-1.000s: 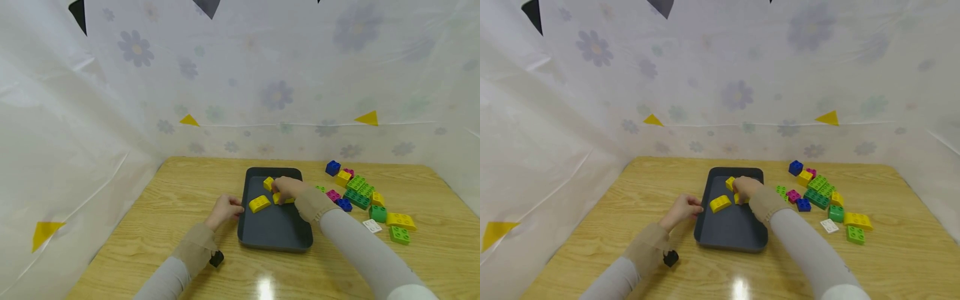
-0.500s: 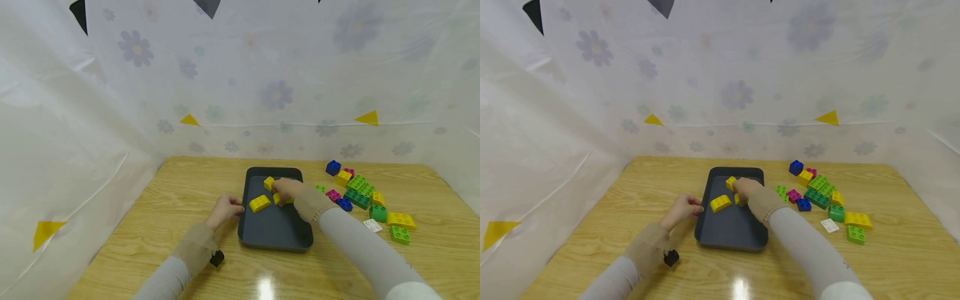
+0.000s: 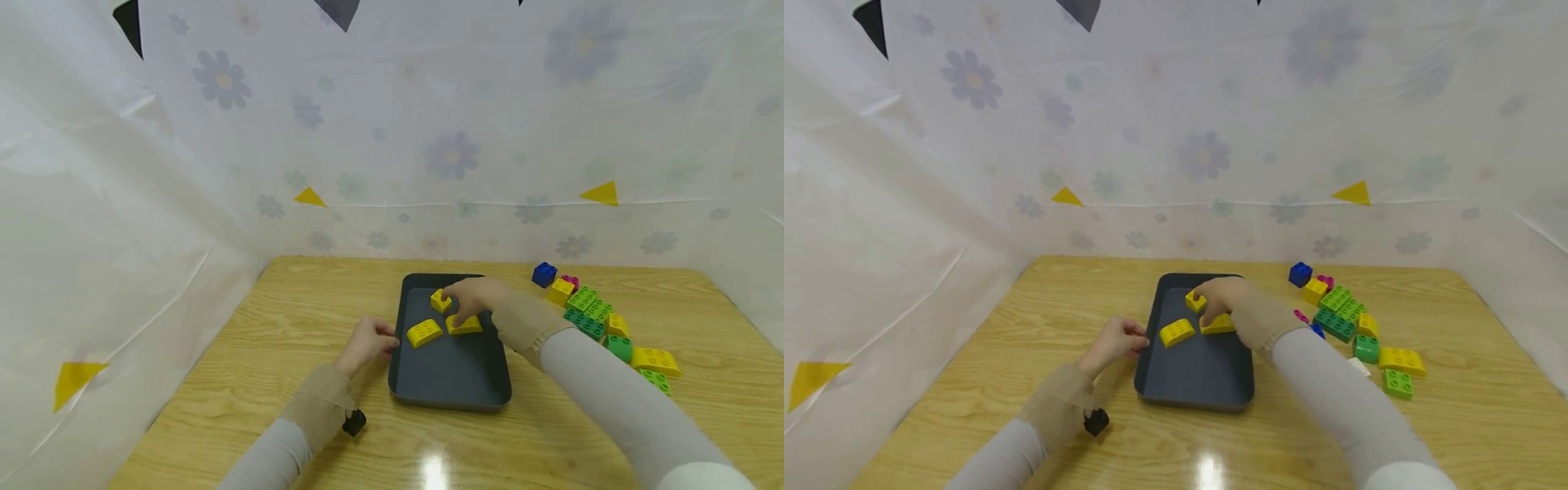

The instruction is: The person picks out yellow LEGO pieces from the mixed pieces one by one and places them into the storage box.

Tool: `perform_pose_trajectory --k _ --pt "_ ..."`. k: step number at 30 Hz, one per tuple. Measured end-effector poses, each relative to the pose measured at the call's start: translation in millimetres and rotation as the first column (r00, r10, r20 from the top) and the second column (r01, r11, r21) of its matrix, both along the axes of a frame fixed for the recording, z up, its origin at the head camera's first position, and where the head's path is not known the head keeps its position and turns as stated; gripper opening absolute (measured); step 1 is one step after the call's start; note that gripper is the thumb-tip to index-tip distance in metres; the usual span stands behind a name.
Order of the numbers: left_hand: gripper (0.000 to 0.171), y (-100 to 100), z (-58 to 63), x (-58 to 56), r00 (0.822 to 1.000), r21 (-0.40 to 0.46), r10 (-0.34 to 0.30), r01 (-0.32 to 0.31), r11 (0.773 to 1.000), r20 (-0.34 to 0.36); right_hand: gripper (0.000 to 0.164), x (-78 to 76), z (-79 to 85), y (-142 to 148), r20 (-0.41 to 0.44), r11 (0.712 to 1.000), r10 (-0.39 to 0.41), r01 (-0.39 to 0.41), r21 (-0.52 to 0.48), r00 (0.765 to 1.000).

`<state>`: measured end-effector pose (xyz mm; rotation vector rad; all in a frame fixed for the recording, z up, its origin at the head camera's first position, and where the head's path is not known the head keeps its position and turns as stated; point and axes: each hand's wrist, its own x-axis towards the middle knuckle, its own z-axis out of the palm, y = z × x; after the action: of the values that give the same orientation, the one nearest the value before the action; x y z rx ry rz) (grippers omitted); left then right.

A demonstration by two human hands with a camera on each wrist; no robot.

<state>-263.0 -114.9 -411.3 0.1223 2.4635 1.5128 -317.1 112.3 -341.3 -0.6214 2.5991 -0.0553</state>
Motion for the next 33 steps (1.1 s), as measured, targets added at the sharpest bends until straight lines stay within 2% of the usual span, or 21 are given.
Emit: perform_pose_trajectory --k 4,7,11,15,19,22,29,33 --pt "0.019 -0.2 -0.6 -0.3 1.000 -0.002 0.001 -0.001 1.000 0.002 0.063 1.1 16.0 9.4 0.018 0.997 0.036 -0.035 -0.067 0.999" --pt "0.019 -0.5 -1.0 -0.7 1.000 -0.005 0.002 -0.002 1.000 0.002 0.065 3.7 27.7 20.3 -0.016 0.992 0.059 -0.061 -0.113 0.998" --pt "0.017 -0.5 -1.3 -0.8 1.000 -0.001 0.004 -0.004 1.000 0.001 0.067 8.1 37.1 37.7 -0.119 0.985 0.074 -0.092 -0.149 0.990" --pt "0.016 -1.1 -2.2 -0.3 1.000 0.009 0.008 -0.008 1.000 0.003 0.067 12.2 39.4 56.4 -0.217 0.972 0.061 -0.108 -0.209 0.974" --pt "0.017 -1.6 -2.9 -0.1 1.000 0.008 0.014 -0.014 1.000 0.011 0.065 15.3 38.5 78.6 -0.316 0.945 0.026 -0.127 -0.303 0.949" --pt "0.020 -1.4 -2.5 -0.1 1.000 0.008 0.018 -0.018 1.000 0.020 0.064 19.7 41.5 95.0 -0.355 0.924 -0.008 -0.129 -0.360 0.935" --pt "0.019 -1.6 -2.7 -0.5 1.000 0.008 0.022 -0.022 1.000 0.020 0.067 30.6 47.6 133.4 -0.418 0.939 -0.103 -0.050 -0.340 0.902" --pt "0.018 -1.5 -3.6 -0.5 1.000 0.005 0.018 -0.019 1.000 0.017 0.069 35.7 43.9 157.4 -0.438 0.931 -0.149 -0.024 -0.365 0.886"
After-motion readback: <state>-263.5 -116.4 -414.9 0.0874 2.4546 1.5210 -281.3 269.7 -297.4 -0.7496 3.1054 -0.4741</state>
